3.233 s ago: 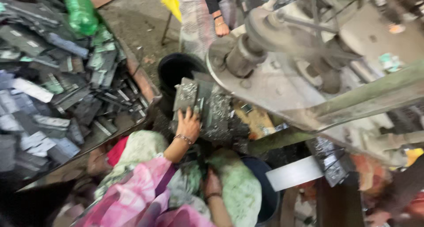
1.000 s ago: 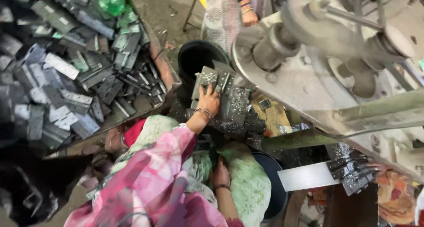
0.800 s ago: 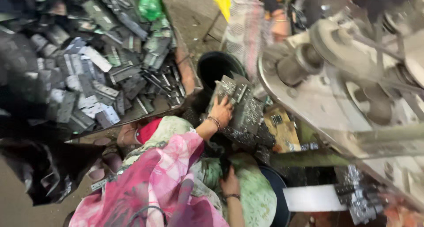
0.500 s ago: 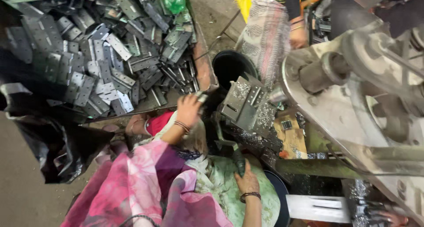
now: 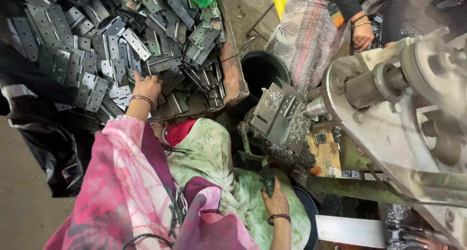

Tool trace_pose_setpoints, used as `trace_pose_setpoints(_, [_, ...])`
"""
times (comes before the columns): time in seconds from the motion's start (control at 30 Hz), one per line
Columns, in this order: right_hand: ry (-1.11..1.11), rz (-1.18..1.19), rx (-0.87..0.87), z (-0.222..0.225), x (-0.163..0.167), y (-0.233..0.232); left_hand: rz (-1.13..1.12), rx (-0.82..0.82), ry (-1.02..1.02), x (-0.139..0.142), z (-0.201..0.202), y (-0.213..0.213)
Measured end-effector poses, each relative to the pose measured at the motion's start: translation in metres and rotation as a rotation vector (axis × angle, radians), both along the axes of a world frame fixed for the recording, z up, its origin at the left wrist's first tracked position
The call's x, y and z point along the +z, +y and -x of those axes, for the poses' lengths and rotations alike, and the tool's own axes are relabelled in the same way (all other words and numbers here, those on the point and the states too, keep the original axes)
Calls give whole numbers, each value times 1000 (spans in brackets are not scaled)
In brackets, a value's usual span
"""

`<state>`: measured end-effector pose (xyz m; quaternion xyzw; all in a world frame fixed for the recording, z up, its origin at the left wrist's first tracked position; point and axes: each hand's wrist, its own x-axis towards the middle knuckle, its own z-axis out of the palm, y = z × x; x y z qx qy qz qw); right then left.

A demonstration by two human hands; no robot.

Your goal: The person operates a manual press machine to shape metal brackets. They repeatedly pick a bracket from a pile, place it into the press, activate the press with a lever, and then remove the shaped bracket.

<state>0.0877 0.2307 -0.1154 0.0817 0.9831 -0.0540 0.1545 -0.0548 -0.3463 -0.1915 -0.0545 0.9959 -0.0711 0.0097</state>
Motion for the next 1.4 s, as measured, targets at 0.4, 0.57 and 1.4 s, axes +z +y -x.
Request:
trace_pose_setpoints(0.4, [-39,87,-71,-2,24,-19,-329,-277,288,25,40,8])
trace_pose_setpoints(0.57, [-18,136,-67,-5,24,-18,-708,-396,546,81,31,87])
trace_pose_setpoints(1.4, [-39,205,-44,-9,21,-13,-449,-779,270,63,9,390])
